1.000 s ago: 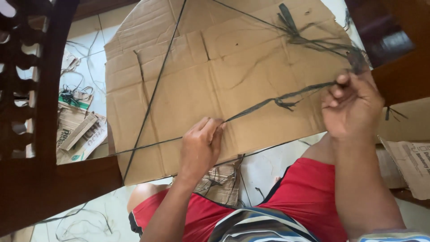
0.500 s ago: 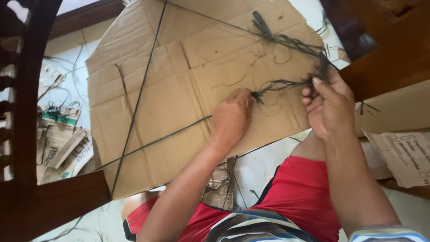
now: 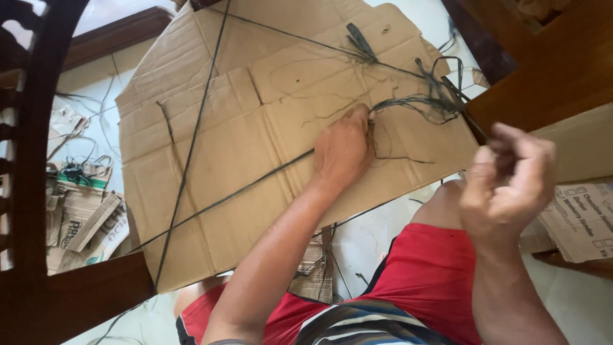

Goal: The person sits on the floor and ties a long black cord around a flattened cardboard sheet placed on a table. They wrap the cord multiple times and tie knots to secure it.

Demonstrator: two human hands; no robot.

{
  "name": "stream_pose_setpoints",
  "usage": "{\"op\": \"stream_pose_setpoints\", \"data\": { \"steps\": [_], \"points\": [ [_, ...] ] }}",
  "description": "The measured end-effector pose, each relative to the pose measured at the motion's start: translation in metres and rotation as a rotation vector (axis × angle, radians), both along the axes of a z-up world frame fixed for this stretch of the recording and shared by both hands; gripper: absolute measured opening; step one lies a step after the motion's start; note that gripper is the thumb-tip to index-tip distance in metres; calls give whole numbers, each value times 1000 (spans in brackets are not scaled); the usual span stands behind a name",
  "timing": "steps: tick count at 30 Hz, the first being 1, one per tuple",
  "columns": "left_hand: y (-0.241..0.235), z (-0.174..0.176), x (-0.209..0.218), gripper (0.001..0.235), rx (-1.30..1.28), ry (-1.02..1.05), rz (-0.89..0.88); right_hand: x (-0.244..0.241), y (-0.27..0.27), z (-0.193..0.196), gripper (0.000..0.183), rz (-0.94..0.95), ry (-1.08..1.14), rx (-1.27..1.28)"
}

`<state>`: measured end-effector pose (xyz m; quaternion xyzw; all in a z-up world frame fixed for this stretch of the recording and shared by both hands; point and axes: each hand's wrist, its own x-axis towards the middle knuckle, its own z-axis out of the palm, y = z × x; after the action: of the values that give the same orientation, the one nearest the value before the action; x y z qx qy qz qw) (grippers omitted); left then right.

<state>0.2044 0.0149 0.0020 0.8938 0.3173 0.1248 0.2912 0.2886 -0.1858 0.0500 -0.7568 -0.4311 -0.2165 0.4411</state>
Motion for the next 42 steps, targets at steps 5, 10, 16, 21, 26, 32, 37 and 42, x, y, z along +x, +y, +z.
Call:
{"op": "stream_pose_setpoints", "data": {
  "steps": [5, 10, 16, 21, 26, 32, 37, 42],
  "points": [
    [-3, 4, 0, 18, 0, -53, -21, 32, 55, -9, 55, 222, -260, -383],
    [4, 12, -6, 28, 36, -52, -45, 56, 71, -50, 22, 333, -263, -594],
    [6, 13, -6, 17, 25, -54, -144, 22, 32, -31, 25, 292, 525, -370],
    [-5, 34, -19, 15, -8, -139, -256, 19, 12, -45, 13, 162, 346, -286],
    [-8, 27, -21, 11, 30, -152, -411, 22, -20, -59, 11, 143, 393, -213],
    [-19, 8, -24, 10, 156, -172, -535, 24, -44, -69, 9, 91, 345, -244],
    [-27, 3, -26, 14, 277, -207, -545, 29, -52, -54, 9, 111, 295, -242],
    [-30, -7, -29, 15, 248, -284, -588, 30, -61, -51, 14, 224, 166, -287]
  ]
}}
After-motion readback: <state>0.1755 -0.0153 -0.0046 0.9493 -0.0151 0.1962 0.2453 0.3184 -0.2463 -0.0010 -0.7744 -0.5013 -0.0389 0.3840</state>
